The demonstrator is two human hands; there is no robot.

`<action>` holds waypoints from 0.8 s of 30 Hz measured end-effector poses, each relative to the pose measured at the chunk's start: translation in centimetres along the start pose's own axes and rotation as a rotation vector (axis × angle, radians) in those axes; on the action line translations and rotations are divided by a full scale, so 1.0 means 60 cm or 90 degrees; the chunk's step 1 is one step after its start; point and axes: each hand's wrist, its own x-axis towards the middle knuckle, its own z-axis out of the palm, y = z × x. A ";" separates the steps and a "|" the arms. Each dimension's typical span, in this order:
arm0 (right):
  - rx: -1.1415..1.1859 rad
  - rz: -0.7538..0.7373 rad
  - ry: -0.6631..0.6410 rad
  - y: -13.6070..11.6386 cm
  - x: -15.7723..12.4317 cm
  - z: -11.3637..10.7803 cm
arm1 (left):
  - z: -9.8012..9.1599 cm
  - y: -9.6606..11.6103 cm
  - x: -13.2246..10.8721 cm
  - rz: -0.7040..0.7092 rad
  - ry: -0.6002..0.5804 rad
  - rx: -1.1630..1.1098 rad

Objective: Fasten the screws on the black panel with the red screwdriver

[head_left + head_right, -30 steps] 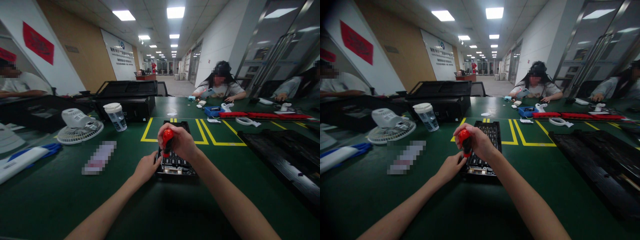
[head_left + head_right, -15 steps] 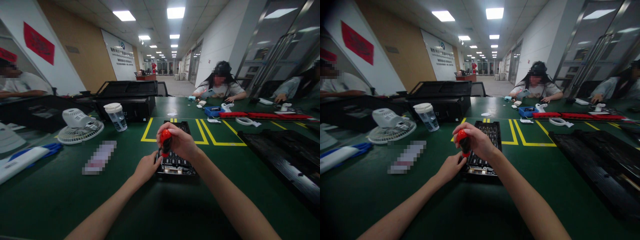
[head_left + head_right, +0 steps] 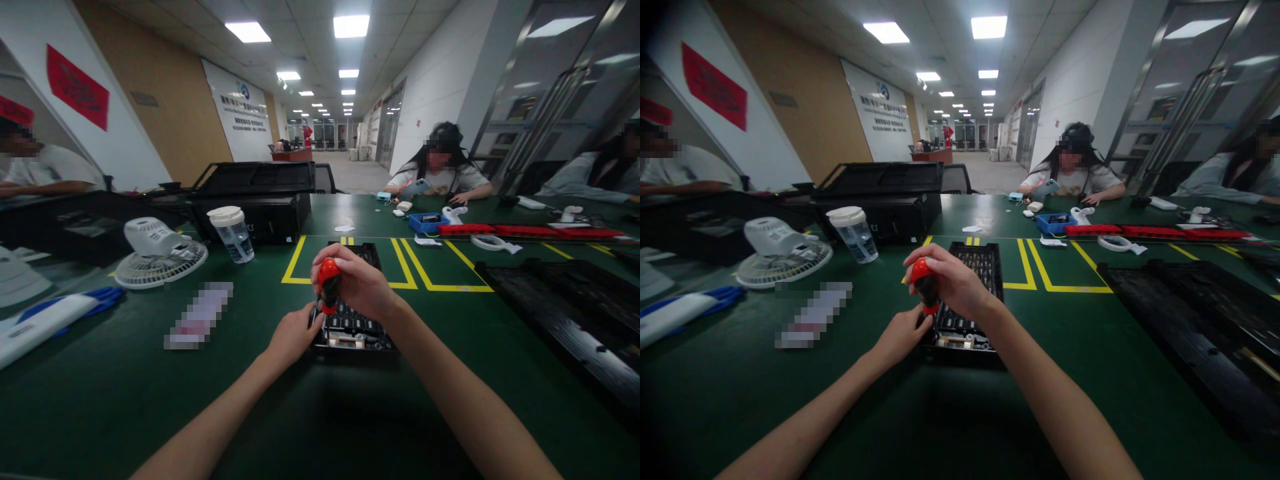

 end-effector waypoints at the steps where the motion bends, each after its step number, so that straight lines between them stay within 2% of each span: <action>1: 0.004 -0.001 -0.003 0.000 0.000 -0.001 | 0.000 0.000 0.000 0.003 0.000 -0.001; 10: 0.027 -0.003 -0.022 -0.001 0.001 -0.002 | -0.002 0.003 -0.001 -0.008 -0.007 0.005; 24: -0.032 -0.002 -0.014 -0.004 -0.002 -0.006 | -0.004 0.006 -0.001 -0.018 -0.017 0.003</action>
